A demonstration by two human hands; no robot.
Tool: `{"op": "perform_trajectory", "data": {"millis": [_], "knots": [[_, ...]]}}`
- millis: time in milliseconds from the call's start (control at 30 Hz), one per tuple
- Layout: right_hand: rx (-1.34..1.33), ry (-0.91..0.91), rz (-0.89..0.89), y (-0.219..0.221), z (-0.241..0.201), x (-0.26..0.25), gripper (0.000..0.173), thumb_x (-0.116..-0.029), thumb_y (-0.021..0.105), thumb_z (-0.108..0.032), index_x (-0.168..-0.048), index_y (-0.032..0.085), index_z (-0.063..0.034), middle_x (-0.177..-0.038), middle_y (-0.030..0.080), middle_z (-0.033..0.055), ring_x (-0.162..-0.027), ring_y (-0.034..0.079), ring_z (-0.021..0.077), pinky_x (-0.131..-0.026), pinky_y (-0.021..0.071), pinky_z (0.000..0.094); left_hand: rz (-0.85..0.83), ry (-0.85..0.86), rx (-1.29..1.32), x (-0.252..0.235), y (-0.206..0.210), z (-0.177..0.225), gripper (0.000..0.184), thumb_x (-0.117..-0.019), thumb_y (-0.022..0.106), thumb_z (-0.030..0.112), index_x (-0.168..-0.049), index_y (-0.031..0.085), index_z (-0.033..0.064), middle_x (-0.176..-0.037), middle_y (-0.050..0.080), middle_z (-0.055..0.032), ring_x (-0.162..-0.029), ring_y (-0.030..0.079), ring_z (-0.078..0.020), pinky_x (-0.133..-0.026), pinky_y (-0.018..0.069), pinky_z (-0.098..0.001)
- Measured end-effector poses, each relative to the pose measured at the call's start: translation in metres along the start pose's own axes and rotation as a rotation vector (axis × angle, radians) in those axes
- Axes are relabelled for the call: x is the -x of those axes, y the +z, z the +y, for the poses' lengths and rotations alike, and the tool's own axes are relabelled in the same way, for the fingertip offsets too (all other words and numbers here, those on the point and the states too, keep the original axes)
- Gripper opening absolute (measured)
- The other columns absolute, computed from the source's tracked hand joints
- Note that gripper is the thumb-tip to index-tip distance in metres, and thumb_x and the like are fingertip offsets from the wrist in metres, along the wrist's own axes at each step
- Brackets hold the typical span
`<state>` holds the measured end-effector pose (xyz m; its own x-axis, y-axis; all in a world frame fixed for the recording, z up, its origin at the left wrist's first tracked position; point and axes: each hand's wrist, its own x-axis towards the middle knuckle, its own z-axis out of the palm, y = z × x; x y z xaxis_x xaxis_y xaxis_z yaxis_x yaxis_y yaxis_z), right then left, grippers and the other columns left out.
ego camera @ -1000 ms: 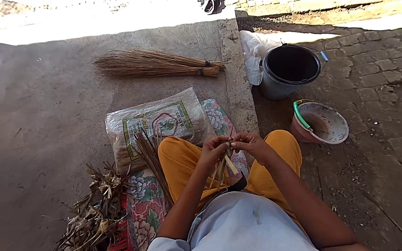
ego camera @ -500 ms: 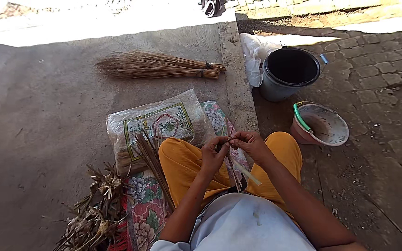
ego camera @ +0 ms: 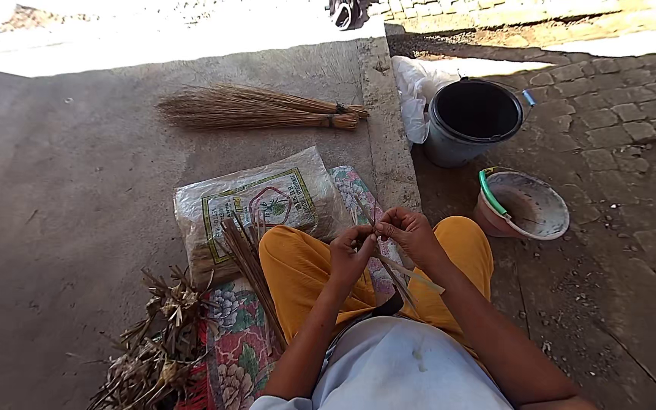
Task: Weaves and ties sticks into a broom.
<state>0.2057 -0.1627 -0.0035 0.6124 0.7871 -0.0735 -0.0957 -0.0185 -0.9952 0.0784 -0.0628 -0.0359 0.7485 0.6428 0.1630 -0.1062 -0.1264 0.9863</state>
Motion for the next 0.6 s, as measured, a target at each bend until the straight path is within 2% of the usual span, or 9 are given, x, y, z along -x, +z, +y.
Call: {"op": "perform_trajectory", "data": {"millis": [67, 167, 233, 333, 400, 467, 533, 600], "knots": [[0.028, -0.007, -0.003, 0.0, 0.002, -0.001, 0.009, -0.0913, 0.07, 0.003, -0.09, 0.063, -0.002, -0.072, 0.065, 0.0017, -0.066, 0.063, 0.0071, -0.067, 0.0552, 0.0212, 0.005, 0.085, -0.152, 0.001, 0.001, -0.005, 0.013, -0.0862, 0.071, 0.004, -0.097, 0.072, -0.0022, -0.088, 0.072, -0.0052, -0.075, 0.067, -0.0053, -0.071, 0.0577, -0.0224], [0.076, -0.022, -0.013, -0.001, 0.003, -0.002, 0.006, -0.0907, 0.072, 0.0, -0.088, 0.067, -0.0023, -0.072, 0.064, -0.0008, -0.065, 0.059, 0.0035, -0.065, 0.0507, 0.0186, 0.049, 0.127, -0.292, 0.001, 0.002, -0.01, 0.008, -0.0875, 0.073, 0.011, -0.091, 0.075, 0.0033, -0.081, 0.071, -0.0019, -0.071, 0.063, -0.0046, -0.068, 0.0531, -0.0225], [0.12, -0.052, -0.031, -0.005, -0.005, -0.002, 0.003, -0.0926, 0.07, 0.0, -0.094, 0.07, -0.0025, -0.079, 0.067, -0.0015, -0.069, 0.06, 0.002, -0.069, 0.0518, 0.0178, 0.022, 0.095, -0.282, 0.0, 0.0, -0.008, 0.011, -0.0907, 0.071, 0.012, -0.093, 0.077, 0.003, -0.082, 0.072, -0.0017, -0.071, 0.063, -0.0028, -0.069, 0.0525, -0.0211], [0.233, -0.176, -0.123, -0.017, -0.017, -0.005, 0.016, -0.0962, 0.062, 0.002, -0.109, 0.071, -0.0011, -0.098, 0.067, 0.0012, -0.083, 0.062, 0.0035, -0.078, 0.054, 0.0189, -0.078, 0.039, -0.202, -0.001, -0.004, -0.004, 0.013, -0.094, 0.069, 0.012, -0.095, 0.076, 0.0014, -0.082, 0.071, -0.001, -0.071, 0.062, -0.0006, -0.069, 0.0523, -0.0185], [0.358, -0.22, -0.205, -0.023, -0.02, -0.01, 0.02, -0.0957, 0.065, -0.001, -0.115, 0.071, -0.0003, -0.102, 0.065, 0.0041, -0.087, 0.063, 0.0057, -0.081, 0.0548, 0.0202, -0.136, -0.012, -0.115, -0.003, -0.005, 0.002, 0.012, -0.0951, 0.067, 0.01, -0.096, 0.075, 0.0003, -0.083, 0.07, -0.0003, -0.07, 0.063, 0.0005, -0.067, 0.0536, -0.017], [0.45, -0.223, -0.266, -0.026, -0.012, -0.015, 0.016, -0.0947, 0.069, -0.009, -0.107, 0.074, -0.0016, -0.096, 0.064, 0.0041, -0.084, 0.059, 0.0067, -0.077, 0.051, 0.0219, -0.158, -0.06, -0.037, -0.006, -0.007, 0.005, 0.01, -0.0954, 0.066, 0.006, -0.095, 0.073, -0.0013, -0.082, 0.07, -0.0001, -0.07, 0.063, 0.0002, -0.067, 0.0542, -0.0174], [0.458, -0.218, -0.293, -0.027, -0.002, -0.017, 0.015, -0.0969, 0.067, -0.016, -0.098, 0.075, -0.0028, -0.092, 0.065, 0.0019, -0.083, 0.059, 0.0025, -0.077, 0.0494, 0.018, -0.178, -0.092, 0.008, -0.007, -0.009, 0.003, 0.01, -0.0954, 0.064, 0.004, -0.094, 0.072, -0.0022, -0.08, 0.069, 0.0004, -0.069, 0.062, -0.0004, -0.067, 0.0538, -0.018], [0.446, -0.256, -0.283, -0.025, 0.006, -0.017, 0.02, -0.0981, 0.064, -0.016, -0.096, 0.074, 0.0003, -0.09, 0.066, 0.004, -0.084, 0.058, 0.0021, -0.079, 0.0477, 0.0171, -0.244, -0.116, -0.016, -0.008, -0.012, 0.0, 0.012, -0.0971, 0.063, 0.007, -0.096, 0.072, -0.0018, -0.081, 0.069, -0.0004, -0.071, 0.063, -0.0016, -0.069, 0.0544, -0.0194]]}}
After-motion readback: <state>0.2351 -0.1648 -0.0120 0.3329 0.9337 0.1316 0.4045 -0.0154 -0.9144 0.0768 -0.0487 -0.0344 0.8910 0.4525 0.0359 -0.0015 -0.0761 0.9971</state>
